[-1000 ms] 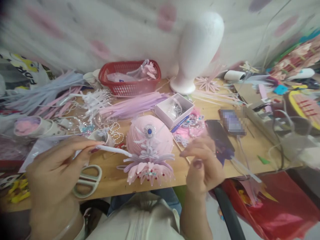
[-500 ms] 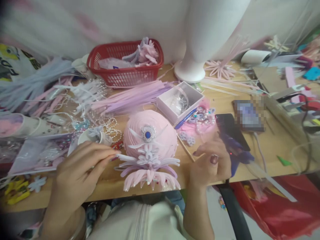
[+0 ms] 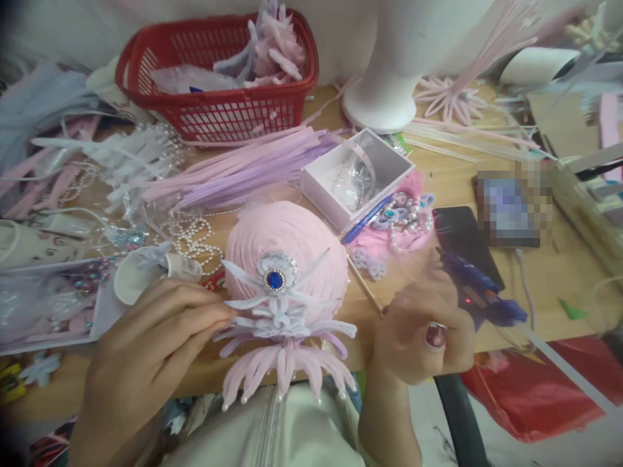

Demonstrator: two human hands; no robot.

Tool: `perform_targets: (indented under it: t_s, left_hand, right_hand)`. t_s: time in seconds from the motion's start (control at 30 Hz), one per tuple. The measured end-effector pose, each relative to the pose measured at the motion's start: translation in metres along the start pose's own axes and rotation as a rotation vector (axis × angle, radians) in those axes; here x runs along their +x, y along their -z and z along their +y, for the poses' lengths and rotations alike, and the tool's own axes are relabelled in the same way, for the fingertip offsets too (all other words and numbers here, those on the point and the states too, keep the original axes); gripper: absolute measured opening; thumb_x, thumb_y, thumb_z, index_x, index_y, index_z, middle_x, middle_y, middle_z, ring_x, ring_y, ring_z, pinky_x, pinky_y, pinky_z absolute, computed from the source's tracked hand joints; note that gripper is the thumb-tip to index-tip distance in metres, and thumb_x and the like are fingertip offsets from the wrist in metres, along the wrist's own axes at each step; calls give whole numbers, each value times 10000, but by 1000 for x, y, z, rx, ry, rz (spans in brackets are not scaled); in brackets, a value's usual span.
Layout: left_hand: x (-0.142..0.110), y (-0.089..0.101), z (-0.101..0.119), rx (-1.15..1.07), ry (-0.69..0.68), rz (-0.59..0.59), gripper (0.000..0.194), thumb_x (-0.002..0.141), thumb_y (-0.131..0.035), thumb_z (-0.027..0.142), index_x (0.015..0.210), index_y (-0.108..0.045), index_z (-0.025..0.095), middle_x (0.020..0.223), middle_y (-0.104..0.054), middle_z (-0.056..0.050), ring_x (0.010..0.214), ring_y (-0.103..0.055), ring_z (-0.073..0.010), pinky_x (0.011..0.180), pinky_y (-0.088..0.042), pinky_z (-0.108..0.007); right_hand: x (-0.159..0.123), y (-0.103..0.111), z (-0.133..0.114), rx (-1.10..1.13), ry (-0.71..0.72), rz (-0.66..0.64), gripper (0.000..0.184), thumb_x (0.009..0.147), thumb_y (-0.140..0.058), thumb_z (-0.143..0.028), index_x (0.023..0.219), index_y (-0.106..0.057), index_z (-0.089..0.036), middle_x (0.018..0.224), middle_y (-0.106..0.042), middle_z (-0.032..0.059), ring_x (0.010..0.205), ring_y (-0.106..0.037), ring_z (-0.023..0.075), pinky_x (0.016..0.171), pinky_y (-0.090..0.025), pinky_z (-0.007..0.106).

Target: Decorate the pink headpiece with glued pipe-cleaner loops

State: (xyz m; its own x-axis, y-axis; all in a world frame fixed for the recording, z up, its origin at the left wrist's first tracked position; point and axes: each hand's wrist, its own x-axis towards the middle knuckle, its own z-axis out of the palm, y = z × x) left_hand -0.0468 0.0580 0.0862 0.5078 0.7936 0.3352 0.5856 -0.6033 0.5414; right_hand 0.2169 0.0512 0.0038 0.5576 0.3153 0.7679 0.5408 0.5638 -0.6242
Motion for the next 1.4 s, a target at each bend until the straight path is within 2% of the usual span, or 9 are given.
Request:
perform_targets:
  t_s: [0.3,0.53,0.7,0.83,0.93,1.1,1.2,1.27,1.4]
  left_hand:
    - [-1,-9,1,-125,77,12,138,1002,-504,132,1006,-611,218,945,-681,-13,890,-612,-156,813,-480,-310]
    - [-1,-9,-1,-107,32,10,130,970,-539,100,966,-613,206,936,-677,-22,889,-611,-170,870,-481,-354]
    - [-3,-13,-3,-89,11,54,153,950,-553,75,994,-616,208,930,-681,-30,900,-626,-187,845,-494,-353]
    - [-10,-11,-2,-87,39,140,197,938,-569,47,1004,-630,221,941,-684,-12,905,-643,-178,820,-506,-339]
    - [-17,-5,1,-37,95,278,220,937,-576,55,1002,-644,254,968,-693,14,917,-655,-176,832,-520,-345]
    - [-31,-2,4,-25,256,558,152,965,-564,164,952,-660,282,939,-683,32,912,-653,-179,835,-515,-382]
    - [-38,-7,2,-61,310,695,93,948,-618,220,871,-662,249,852,-685,27,818,-653,-160,748,-521,-323]
    - [-42,-11,1,-119,345,694,109,944,-632,243,840,-660,235,820,-689,23,773,-660,-154,705,-527,-291]
    - [-46,-16,1,-183,349,675,138,945,-630,264,820,-666,219,808,-697,2,767,-669,-165,737,-546,-291]
  right_hand:
    - [-4,5,-5,-42,-46,-79,251,928,-516,-300,757,-684,-227,569,-471,-12,565,-466,181,717,-404,415]
    - [-5,4,-6,-64,-83,-88,253,912,-494,-302,735,-661,-234,589,-520,0,581,-459,185,772,-396,446]
    - [-7,9,-18,-53,-75,-123,233,922,-547,-348,769,-680,-233,621,-511,12,597,-474,202,705,-403,420]
    - [-6,31,-40,-152,-195,-381,376,966,-520,-500,737,-668,-241,688,-547,31,692,-537,235,659,-396,387]
    - [-3,44,-58,-135,-375,-630,395,1008,-489,-438,730,-666,-220,688,-558,19,663,-535,194,613,-367,342]
    - [-7,40,-73,-112,-601,-758,375,960,-620,-412,652,-622,-199,646,-536,-12,615,-502,151,595,-370,295]
    - [-7,31,-71,-69,-628,-689,316,945,-649,-363,674,-634,-202,679,-554,-13,665,-520,152,637,-396,289]
    - [0,32,-71,-50,-575,-525,248,935,-662,-333,718,-663,-211,776,-605,3,775,-570,173,719,-427,309]
    - [27,66,-80,141,-449,-184,204,825,-748,-405,721,-635,-272,825,-622,12,772,-602,222,739,-471,400]
